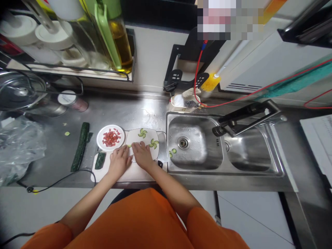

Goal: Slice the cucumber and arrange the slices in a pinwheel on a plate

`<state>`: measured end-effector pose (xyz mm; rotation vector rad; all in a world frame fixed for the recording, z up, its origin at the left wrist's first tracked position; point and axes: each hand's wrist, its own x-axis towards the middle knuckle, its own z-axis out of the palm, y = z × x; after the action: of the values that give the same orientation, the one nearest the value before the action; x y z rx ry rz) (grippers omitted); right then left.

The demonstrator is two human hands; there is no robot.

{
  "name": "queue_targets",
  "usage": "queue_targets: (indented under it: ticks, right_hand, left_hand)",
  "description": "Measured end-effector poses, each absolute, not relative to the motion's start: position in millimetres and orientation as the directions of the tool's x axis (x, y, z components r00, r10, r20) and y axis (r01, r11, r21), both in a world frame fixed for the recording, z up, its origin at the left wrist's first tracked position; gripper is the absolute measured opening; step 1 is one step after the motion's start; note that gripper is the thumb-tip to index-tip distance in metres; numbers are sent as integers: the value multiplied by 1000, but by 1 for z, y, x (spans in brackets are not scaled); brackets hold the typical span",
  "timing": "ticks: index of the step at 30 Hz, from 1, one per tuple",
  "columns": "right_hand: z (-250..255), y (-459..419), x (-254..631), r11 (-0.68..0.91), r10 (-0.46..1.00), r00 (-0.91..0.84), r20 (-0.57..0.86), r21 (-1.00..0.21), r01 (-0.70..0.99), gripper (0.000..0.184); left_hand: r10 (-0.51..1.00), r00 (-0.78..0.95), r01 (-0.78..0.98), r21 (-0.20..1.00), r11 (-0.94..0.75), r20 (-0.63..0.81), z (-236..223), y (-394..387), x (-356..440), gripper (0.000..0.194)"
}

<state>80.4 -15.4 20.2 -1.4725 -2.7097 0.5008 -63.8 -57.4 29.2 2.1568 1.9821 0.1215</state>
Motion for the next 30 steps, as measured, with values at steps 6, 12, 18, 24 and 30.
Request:
queue_targets:
  ticks: [6,12,18,24,30]
  right_hand:
    - [28,-15,84,458,863,-498,-78,-290,840,39]
    - [36,-21,90,429,873,-482,-73,-355,831,25]
    - [40,-32,88,448,849,-518,-106,-374,812,23]
    - [44,-38,85,444,836,-528,-149,-382,810,24]
    - [44,-40,84,398,849,-508,-147,-454,797,22]
  left_hand:
    - [1000,14,931,364,-19,16,33,-60,-83,35]
    - [973,-211,879,418,229,-90,21,-74,-106,36]
    - [959,-261,868,408,283,-110,9,-76,-99,38]
    - [935,-323,808,471,355,-149,10,-66,-93,28]
    - [904,-354,699,574,427,-241,23,-62,-94,20]
